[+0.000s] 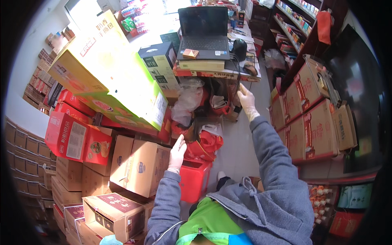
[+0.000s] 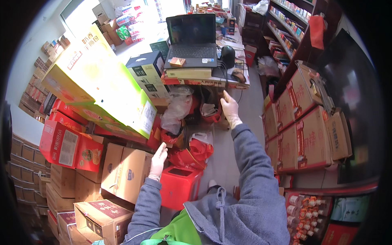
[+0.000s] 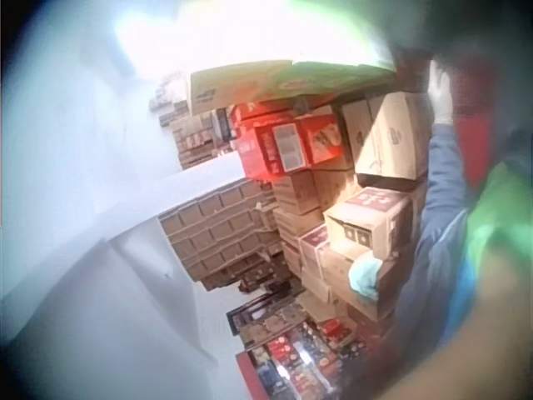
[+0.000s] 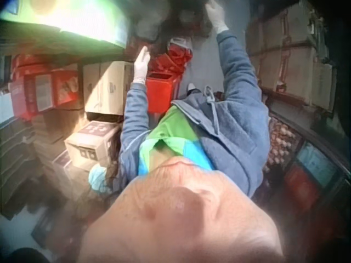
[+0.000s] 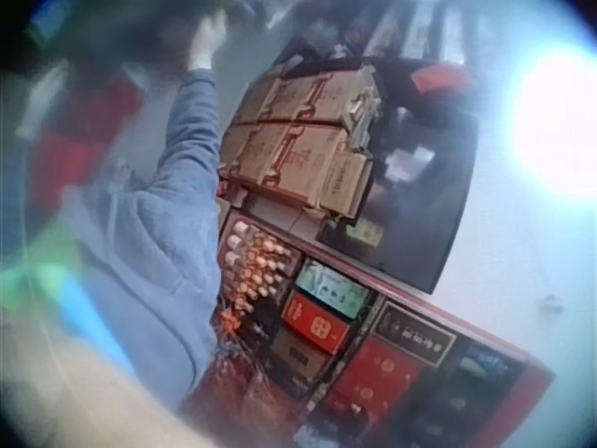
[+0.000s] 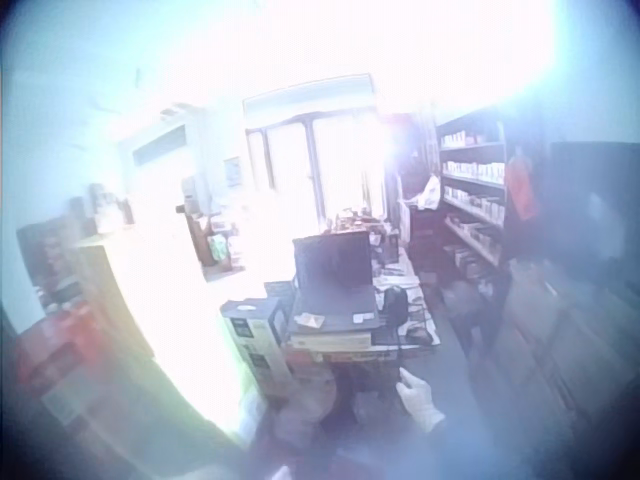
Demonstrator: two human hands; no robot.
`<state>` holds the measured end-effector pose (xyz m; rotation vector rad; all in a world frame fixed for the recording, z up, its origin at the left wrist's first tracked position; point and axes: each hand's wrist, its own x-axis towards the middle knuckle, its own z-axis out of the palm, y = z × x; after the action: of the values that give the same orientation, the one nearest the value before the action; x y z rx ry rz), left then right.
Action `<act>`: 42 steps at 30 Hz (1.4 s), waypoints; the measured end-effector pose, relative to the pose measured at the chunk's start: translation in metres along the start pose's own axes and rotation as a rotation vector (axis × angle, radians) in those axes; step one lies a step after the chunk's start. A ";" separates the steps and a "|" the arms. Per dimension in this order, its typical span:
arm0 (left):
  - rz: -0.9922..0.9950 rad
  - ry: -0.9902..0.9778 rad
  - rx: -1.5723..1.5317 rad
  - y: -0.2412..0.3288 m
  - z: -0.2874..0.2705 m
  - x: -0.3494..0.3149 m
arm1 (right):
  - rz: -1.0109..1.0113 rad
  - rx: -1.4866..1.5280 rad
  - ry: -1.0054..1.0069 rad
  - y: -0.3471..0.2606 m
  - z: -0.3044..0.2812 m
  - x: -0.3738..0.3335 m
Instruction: The person wipes the surface of stacked cardboard boxes with a cloth, opens a box to reveal smaller packages, and removes several small boxes from the larger box. They also move a red stool and handle a barcode scanner at a desk with a laptop.
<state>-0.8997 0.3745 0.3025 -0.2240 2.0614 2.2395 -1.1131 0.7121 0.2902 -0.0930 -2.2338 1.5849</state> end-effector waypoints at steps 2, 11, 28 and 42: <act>0.044 -0.017 -0.036 0.002 0.002 0.000 | 0.058 0.032 -0.037 -0.004 -0.007 0.003; -0.024 -0.075 -0.134 -0.013 0.058 0.031 | 0.020 -0.422 0.136 0.032 -0.038 0.095; 0.164 -0.003 0.186 0.000 0.195 0.210 | -0.187 -0.806 -0.165 0.141 -0.031 0.230; 0.570 0.097 0.830 0.015 0.202 0.340 | -0.213 -0.765 -0.138 0.147 -0.031 0.232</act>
<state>-1.2464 0.5629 0.2758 0.3653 3.1783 1.3435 -1.3401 0.8572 0.2285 0.0463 -2.7263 0.5819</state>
